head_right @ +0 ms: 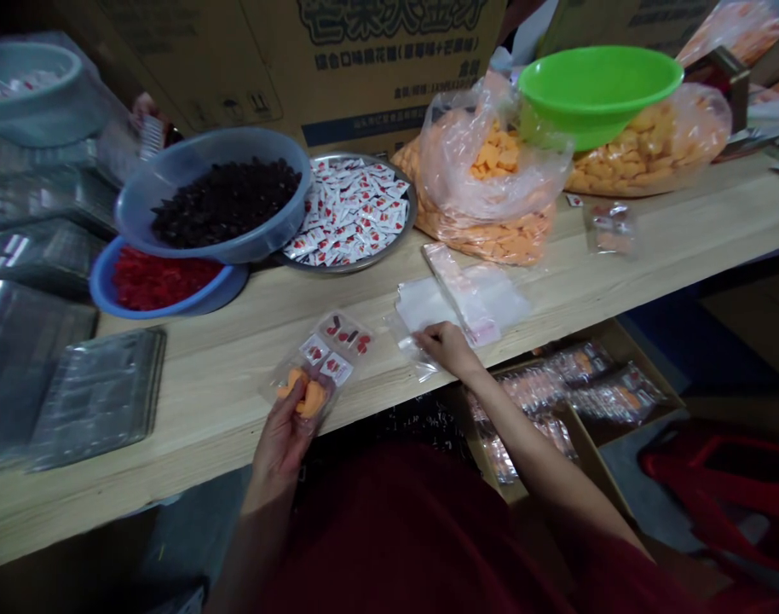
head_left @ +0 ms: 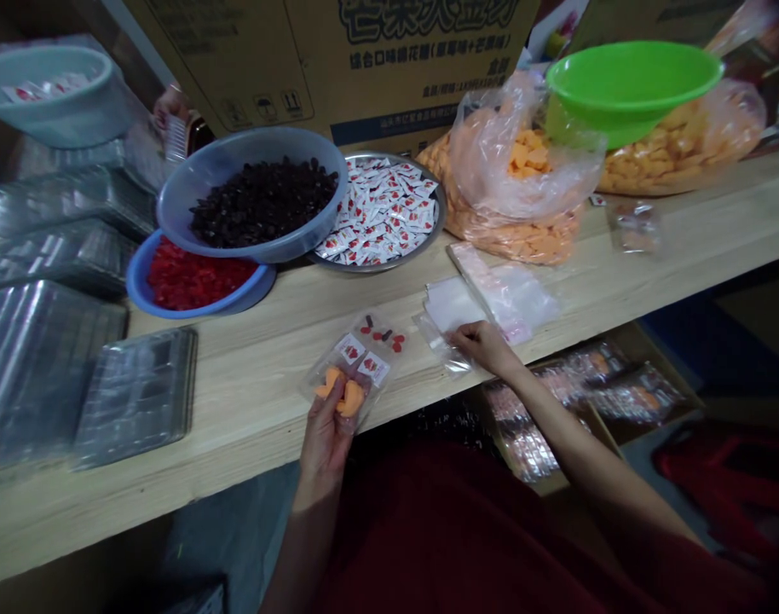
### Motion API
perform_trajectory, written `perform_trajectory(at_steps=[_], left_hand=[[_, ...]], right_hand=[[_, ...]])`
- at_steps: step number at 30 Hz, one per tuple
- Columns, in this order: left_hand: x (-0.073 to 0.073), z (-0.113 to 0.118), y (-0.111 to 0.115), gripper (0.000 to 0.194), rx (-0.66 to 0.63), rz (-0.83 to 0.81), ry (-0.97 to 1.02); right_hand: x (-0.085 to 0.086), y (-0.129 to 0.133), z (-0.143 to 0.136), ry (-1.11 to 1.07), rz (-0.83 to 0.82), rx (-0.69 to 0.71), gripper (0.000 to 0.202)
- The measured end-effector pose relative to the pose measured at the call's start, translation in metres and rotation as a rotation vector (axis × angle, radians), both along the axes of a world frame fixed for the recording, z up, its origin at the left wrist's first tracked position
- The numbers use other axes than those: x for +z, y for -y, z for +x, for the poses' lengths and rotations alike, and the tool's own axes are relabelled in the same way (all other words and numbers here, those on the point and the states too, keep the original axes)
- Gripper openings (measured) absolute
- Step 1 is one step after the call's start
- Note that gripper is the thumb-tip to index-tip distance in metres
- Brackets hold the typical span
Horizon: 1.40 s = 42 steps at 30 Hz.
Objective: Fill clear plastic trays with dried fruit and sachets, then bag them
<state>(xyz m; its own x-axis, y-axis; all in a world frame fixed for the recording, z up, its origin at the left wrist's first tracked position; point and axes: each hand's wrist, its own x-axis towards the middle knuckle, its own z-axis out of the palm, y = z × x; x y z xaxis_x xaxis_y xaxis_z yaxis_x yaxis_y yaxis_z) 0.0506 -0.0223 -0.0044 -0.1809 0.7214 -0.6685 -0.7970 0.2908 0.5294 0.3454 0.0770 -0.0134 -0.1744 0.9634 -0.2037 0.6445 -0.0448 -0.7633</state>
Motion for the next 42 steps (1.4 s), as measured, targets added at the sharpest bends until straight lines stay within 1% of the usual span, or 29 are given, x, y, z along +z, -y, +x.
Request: perform_trajectory(at_steps=[2, 4, 6, 8, 10, 12, 15, 17, 21, 23, 25, 27, 28, 30, 32, 34, 36, 39, 42], left_hand=[[0.003, 0.003, -0.002, 0.014, 0.015, 0.014, 0.018], [0.007, 0.007, -0.004, 0.014, 0.023, 0.031, 0.03], [0.012, 0.012, -0.006, 0.015, 0.022, 0.058, 0.033], [0.016, 0.022, -0.008, 0.021, 0.013, 0.103, 0.025], [0.017, 0.034, -0.01, 0.027, -0.012, 0.151, 0.005], [0.016, 0.047, -0.01, 0.034, -0.051, 0.177, -0.016], [0.013, 0.06, -0.005, 0.042, -0.09, 0.16, -0.047], [0.01, 0.062, 0.0, 0.044, -0.106, 0.15, -0.074], [0.006, 0.057, 0.009, 0.041, -0.102, 0.167, -0.171], [0.005, 0.057, 0.01, 0.039, -0.095, 0.175, -0.194], [0.003, 0.059, 0.009, 0.039, -0.107, 0.172, -0.196], [0.002, 0.061, 0.009, 0.039, -0.123, 0.164, -0.199], [0.001, 0.062, 0.009, 0.039, -0.132, 0.161, -0.201], [0.0, 0.063, 0.01, 0.037, -0.154, 0.16, -0.201], [-0.002, 0.062, 0.012, 0.034, -0.174, 0.167, -0.209], [-0.003, 0.06, 0.014, 0.034, -0.195, 0.183, -0.227], [-0.004, 0.058, 0.014, 0.036, -0.216, 0.201, -0.249], [-0.006, 0.054, 0.01, 0.043, -0.254, 0.221, -0.277], [-0.007, 0.048, 0.005, 0.049, -0.329, 0.234, -0.295]], right_hand=[[0.004, -0.001, 0.004, -0.026, -0.043, 0.04, 0.052], [0.005, -0.001, 0.005, -0.068, -0.083, 0.049, 0.046], [0.004, 0.0, 0.004, -0.118, -0.087, -0.011, 0.036], [0.001, 0.003, -0.001, -0.149, -0.052, -0.101, 0.029], [-0.003, 0.007, -0.007, -0.161, -0.008, -0.162, 0.026], [-0.007, 0.011, -0.012, -0.181, 0.026, -0.196, 0.023], [-0.013, 0.014, -0.014, -0.215, 0.07, -0.251, 0.02], [-0.015, 0.015, -0.014, -0.23, 0.098, -0.297, 0.021], [-0.016, 0.017, -0.017, -0.249, 0.151, -0.389, 0.023], [-0.014, 0.018, -0.021, -0.222, 0.157, -0.38, 0.021], [-0.012, 0.017, -0.025, -0.16, 0.17, -0.335, 0.017], [-0.01, 0.014, -0.028, -0.073, 0.216, -0.274, 0.01], [-0.01, 0.011, -0.03, -0.029, 0.246, -0.243, 0.008], [-0.01, 0.003, -0.033, 0.04, 0.285, -0.198, 0.011], [-0.011, -0.006, -0.036, 0.072, 0.27, -0.176, 0.009], [-0.011, -0.014, -0.039, 0.068, 0.229, -0.178, 0.009], [-0.012, -0.021, -0.041, 0.038, 0.207, -0.201, 0.018], [-0.013, -0.029, -0.042, -0.065, 0.198, -0.233, 0.026], [-0.013, -0.036, -0.04, -0.171, 0.166, -0.243, 0.028]])
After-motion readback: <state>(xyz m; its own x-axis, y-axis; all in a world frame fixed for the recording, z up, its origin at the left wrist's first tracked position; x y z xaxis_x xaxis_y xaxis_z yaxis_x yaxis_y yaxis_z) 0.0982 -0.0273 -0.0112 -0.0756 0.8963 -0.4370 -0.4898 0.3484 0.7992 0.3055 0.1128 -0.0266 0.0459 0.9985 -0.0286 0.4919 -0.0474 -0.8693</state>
